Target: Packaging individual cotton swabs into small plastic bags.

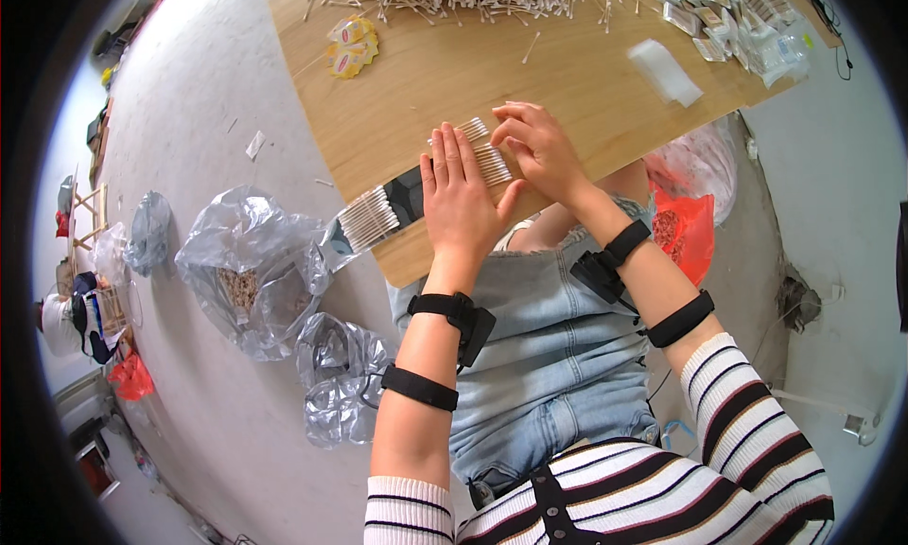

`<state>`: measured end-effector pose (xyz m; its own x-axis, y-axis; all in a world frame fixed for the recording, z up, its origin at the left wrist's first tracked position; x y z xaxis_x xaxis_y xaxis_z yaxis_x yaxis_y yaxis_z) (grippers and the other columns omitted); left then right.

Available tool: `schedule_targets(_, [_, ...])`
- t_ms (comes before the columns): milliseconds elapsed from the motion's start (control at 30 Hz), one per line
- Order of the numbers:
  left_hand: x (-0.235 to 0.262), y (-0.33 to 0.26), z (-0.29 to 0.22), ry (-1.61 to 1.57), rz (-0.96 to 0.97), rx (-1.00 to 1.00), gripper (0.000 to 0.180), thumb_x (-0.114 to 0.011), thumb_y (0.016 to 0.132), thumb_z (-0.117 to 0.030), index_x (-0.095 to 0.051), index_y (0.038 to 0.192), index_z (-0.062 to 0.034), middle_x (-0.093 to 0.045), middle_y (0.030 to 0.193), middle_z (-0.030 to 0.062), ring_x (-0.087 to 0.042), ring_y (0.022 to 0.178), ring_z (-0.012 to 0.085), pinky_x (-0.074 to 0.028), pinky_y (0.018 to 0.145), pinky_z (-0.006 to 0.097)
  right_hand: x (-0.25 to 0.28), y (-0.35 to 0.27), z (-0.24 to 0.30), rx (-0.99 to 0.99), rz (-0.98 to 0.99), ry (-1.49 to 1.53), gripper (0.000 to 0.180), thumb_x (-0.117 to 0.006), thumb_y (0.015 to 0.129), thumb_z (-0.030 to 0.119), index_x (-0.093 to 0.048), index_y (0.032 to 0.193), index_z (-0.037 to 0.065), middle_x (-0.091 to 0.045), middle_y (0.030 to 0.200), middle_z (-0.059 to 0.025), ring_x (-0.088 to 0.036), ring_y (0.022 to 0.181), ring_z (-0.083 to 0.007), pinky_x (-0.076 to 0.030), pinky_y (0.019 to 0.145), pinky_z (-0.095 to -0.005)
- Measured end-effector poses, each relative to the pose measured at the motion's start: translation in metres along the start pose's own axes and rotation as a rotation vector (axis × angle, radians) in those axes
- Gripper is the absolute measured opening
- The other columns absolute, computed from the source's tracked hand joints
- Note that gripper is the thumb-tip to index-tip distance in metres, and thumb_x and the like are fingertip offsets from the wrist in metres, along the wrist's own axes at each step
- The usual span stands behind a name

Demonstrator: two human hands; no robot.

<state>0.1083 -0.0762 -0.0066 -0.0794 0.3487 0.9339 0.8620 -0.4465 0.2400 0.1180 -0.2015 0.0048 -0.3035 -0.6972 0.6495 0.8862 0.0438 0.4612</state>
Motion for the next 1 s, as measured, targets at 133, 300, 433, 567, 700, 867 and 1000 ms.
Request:
schedule_targets(133, [0.001, -0.003, -0.001, -0.008, 0.005, 0.007, 0.095, -0.05, 0.088, -0.064, -0.029, 0.145, 0.01, -0.027, 0.153, 0.0261, -0.021, 0.146, 0.0354, -0.016, 0.118, 0.046, 0.001, -0.001, 0.001, -0.04, 0.017, 0.046, 0.018, -0.059, 0.084, 0.0, -0.067, 0.097, 0.01, -0.059, 0.124, -0.0094, -0.05, 0.123, -0.0297, -0.042, 0.101, -0.0404])
schedule_targets(300, [0.001, -0.001, -0.001, -0.022, 0.006, 0.007, 0.095, -0.052, 0.087, -0.063, -0.029, 0.145, 0.01, -0.026, 0.153, 0.0261, -0.021, 0.146, 0.0355, -0.017, 0.118, 0.047, 0.001, 0.0, 0.003, -0.058, 0.032, 0.024, 0.02, -0.058, 0.084, -0.001, -0.067, 0.098, 0.009, -0.058, 0.126, -0.0095, -0.048, 0.126, -0.0298, -0.04, 0.104, -0.0407])
schedule_targets(433, [0.001, -0.001, 0.001, -0.017, 0.025, 0.018, 0.096, -0.056, 0.085, -0.06, -0.028, 0.145, 0.0101, -0.024, 0.155, 0.0258, -0.019, 0.146, 0.0345, -0.018, 0.118, 0.047, -0.003, 0.003, 0.001, -0.071, 0.06, -0.002, 0.015, -0.061, 0.084, 0.002, -0.067, 0.095, 0.01, -0.056, 0.129, -0.0103, -0.043, 0.13, -0.0329, -0.037, 0.107, -0.0427])
schedule_targets(567, [0.001, -0.002, 0.001, -0.035, 0.022, 0.025, 0.096, -0.053, 0.087, -0.061, -0.027, 0.146, 0.0099, -0.024, 0.155, 0.0261, -0.019, 0.146, 0.0353, -0.017, 0.118, 0.047, -0.006, 0.02, 0.007, -0.101, 0.001, 0.046, 0.008, -0.065, 0.083, 0.007, -0.066, 0.091, 0.01, -0.054, 0.132, -0.0126, -0.035, 0.136, -0.0371, -0.032, 0.11, -0.0462])
schedule_targets(700, [0.003, -0.003, 0.0, -0.06, 0.043, 0.03, 0.094, -0.053, 0.088, -0.059, -0.027, 0.146, 0.01, -0.019, 0.156, 0.026, -0.017, 0.147, 0.0357, -0.016, 0.118, 0.047, -0.02, 0.037, 0.009, 0.017, 0.067, -0.1, 0.009, -0.069, 0.081, 0.013, -0.066, 0.09, 0.011, -0.055, 0.132, -0.0116, -0.036, 0.136, -0.0378, -0.035, 0.108, -0.0469])
schedule_targets(867, [0.01, -0.005, -0.001, -0.127, 0.04, 0.039, 0.09, -0.052, 0.09, -0.057, -0.029, 0.145, 0.0096, -0.015, 0.157, 0.0263, -0.014, 0.147, 0.0378, -0.015, 0.118, 0.047, -0.008, 0.06, -0.014, -0.063, 0.009, -0.298, 0.015, -0.068, 0.084, 0.017, -0.065, 0.098, 0.012, -0.051, 0.136, -0.0139, -0.035, 0.136, -0.0384, -0.032, 0.11, -0.048])
schedule_targets(1000, [0.032, -0.017, 0.025, -0.511, -0.187, 0.172, 0.078, -0.041, 0.098, -0.054, -0.033, 0.144, 0.008, -0.017, 0.158, 0.0229, -0.016, 0.147, 0.0359, -0.016, 0.118, 0.047, -0.019, 0.046, 0.008, -0.119, -0.046, -0.267, 0.026, -0.061, 0.09, 0.019, -0.061, 0.113, 0.008, -0.046, 0.14, -0.0169, -0.033, 0.137, -0.0384, -0.029, 0.112, -0.049])
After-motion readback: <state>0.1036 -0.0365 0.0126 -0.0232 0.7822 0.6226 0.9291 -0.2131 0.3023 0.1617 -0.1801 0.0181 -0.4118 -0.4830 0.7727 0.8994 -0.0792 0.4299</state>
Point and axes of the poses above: each hand's wrist, its own y-axis towards the middle knuckle, its own x-axis out of the back of the hand, z = x × y, the point moved 8 cm from there along y, towards the middle knuckle
